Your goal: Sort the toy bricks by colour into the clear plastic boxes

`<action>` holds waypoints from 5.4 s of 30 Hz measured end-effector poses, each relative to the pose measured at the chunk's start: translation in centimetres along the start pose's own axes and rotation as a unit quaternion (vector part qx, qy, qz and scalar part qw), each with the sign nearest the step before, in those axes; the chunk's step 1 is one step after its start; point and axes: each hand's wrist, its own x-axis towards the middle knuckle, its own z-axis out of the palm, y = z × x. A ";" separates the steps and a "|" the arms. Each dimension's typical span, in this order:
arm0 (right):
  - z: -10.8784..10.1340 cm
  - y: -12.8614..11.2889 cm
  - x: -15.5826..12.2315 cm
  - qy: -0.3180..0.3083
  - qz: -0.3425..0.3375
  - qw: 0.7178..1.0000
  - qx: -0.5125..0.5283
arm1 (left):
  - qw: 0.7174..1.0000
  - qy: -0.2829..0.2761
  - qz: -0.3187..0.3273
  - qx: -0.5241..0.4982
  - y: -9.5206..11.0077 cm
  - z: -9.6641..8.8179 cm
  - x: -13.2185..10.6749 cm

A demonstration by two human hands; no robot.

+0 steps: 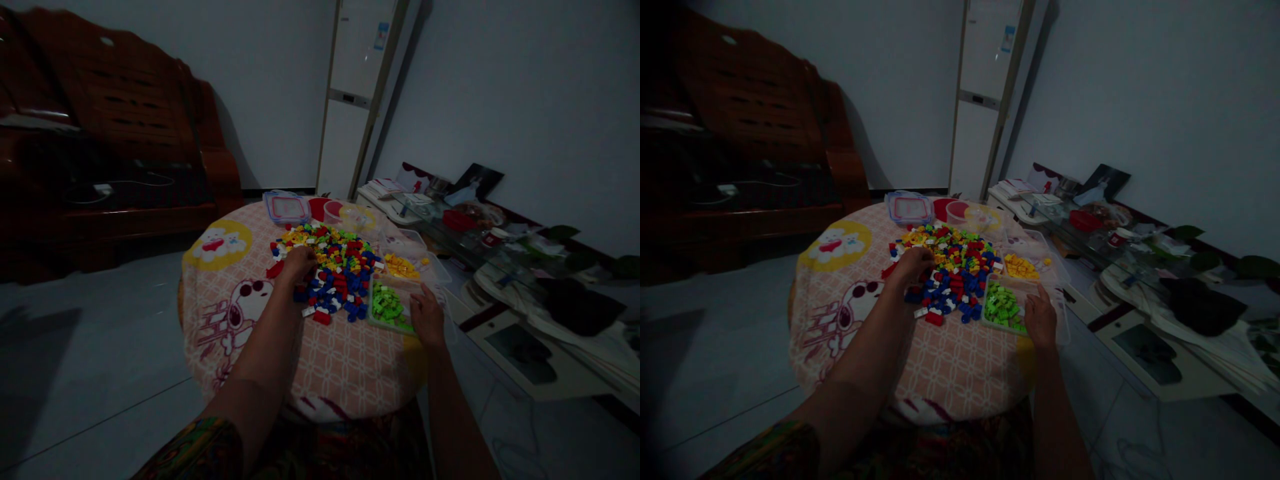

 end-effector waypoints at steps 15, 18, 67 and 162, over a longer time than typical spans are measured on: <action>0.0 -0.2 0.1 -0.007 0.011 1.000 0.009 | 0.987 0.021 0.060 -0.145 1.8 -0.7 0.0; 0.0 0.0 0.1 -0.002 0.005 1.000 0.009 | 0.981 -0.003 0.123 -0.152 4.4 -0.1 -0.5; 0.0 0.0 0.0 0.007 -0.014 1.000 -0.008 | 0.998 -0.004 -0.012 0.068 3.7 0.9 -0.9; -0.1 0.0 0.1 -0.005 -0.005 1.000 -0.008 | 0.955 -0.054 0.222 -0.191 9.3 2.6 -2.2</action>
